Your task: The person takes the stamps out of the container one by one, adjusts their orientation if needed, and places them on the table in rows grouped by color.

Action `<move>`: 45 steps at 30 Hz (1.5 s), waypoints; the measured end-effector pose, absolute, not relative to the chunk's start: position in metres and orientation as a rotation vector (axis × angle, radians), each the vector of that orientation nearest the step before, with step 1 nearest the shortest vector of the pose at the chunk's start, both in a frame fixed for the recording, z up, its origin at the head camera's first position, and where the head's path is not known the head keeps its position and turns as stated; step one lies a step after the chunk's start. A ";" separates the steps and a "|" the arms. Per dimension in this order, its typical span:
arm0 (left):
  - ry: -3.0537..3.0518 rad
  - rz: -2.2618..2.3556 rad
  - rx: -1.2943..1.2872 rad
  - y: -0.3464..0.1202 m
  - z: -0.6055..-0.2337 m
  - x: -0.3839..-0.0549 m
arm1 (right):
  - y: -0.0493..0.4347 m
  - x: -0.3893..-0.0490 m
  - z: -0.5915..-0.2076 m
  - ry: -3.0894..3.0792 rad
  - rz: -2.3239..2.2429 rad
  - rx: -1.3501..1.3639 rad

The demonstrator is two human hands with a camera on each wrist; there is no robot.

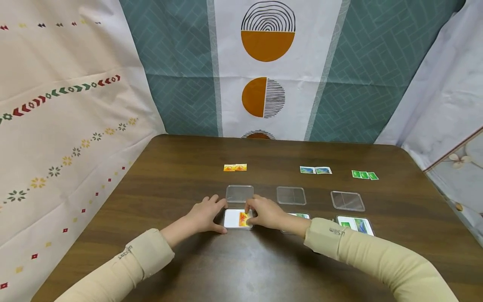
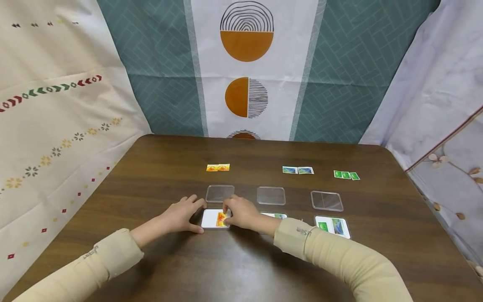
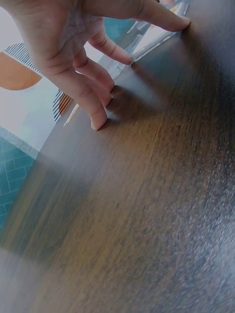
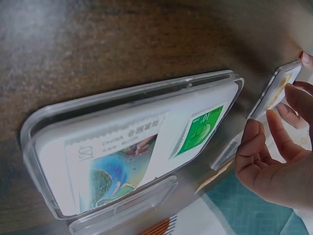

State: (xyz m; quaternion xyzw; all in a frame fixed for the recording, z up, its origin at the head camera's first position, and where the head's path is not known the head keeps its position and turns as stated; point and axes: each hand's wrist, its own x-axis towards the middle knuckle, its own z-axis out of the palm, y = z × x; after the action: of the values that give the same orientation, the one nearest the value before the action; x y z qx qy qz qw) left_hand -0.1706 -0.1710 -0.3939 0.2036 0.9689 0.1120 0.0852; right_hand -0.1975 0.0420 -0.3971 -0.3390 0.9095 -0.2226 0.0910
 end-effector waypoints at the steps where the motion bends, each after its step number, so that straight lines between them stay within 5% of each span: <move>1: 2.888 0.335 0.608 -0.171 -0.395 -0.170 | 0.042 -0.197 -0.398 2.705 -0.656 -1.002; 45: 2.874 0.334 0.616 -0.172 -0.395 -0.174 | 0.032 -0.202 -0.404 2.579 -0.995 -0.826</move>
State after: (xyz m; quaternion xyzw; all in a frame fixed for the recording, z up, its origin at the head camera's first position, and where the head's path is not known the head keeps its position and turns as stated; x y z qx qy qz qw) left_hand -0.1736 -0.1720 -0.3955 0.2075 0.9675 0.1123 0.0914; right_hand -0.2015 0.0324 -0.4039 -0.2839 0.8866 -0.3421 0.1277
